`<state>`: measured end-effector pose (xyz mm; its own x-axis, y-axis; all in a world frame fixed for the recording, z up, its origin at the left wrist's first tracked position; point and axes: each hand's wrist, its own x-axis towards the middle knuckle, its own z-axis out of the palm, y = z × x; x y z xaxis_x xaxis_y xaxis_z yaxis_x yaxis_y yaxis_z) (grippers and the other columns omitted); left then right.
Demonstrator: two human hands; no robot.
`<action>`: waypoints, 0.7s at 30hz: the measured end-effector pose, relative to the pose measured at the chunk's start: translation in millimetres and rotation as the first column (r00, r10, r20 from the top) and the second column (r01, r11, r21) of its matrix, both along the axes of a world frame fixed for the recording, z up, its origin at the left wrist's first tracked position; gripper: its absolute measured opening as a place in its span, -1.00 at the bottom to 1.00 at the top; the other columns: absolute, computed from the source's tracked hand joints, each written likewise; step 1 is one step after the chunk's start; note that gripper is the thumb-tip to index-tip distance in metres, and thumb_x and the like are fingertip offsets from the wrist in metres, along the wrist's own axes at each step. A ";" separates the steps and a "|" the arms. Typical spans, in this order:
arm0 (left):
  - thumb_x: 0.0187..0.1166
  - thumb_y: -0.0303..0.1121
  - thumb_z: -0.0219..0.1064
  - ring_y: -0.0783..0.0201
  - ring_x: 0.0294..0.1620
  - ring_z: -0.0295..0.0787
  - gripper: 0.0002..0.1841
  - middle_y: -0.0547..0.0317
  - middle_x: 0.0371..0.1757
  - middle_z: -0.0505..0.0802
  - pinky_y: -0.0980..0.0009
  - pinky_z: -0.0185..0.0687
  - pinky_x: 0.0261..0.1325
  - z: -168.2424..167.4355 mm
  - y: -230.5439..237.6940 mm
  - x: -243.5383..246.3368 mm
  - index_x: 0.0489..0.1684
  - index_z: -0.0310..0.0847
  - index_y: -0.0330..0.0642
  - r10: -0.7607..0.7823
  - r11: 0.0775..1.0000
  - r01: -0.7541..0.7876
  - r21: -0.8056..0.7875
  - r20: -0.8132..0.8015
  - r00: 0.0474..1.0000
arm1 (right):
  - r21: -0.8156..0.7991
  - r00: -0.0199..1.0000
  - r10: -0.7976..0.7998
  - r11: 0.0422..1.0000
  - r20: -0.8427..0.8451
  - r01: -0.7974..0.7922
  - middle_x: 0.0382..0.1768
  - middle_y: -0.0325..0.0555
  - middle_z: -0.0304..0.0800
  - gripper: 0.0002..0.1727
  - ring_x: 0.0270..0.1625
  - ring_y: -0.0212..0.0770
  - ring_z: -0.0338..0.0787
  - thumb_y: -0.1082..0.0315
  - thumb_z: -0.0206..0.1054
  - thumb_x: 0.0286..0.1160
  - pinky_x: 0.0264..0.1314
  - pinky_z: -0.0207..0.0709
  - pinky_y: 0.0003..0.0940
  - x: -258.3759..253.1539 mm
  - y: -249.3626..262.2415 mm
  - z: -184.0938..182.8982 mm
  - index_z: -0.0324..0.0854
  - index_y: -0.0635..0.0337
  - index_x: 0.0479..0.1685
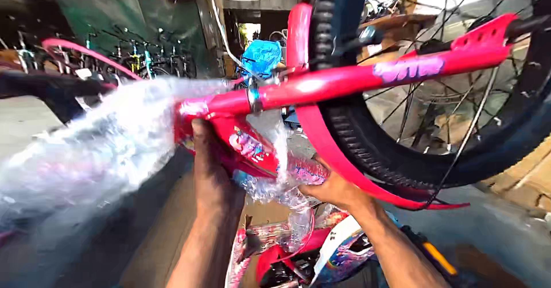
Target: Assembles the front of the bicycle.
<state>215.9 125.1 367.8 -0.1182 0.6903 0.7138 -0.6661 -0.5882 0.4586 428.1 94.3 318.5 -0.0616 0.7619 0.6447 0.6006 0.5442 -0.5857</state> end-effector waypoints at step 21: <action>0.15 0.53 0.44 0.05 0.42 0.68 -0.07 0.16 0.47 0.71 -0.21 0.62 0.37 -48.3 53.7 -50.1 0.50 0.59 0.13 0.215 0.821 -0.466 0.330 -0.935 -0.283 | -0.208 0.859 -0.338 0.938 -0.384 0.276 -0.07 0.12 0.80 -0.39 -0.04 -0.30 0.79 0.27 0.49 0.16 0.13 0.70 -0.24 33.3 73.3 -174.3 0.56 0.55 0.19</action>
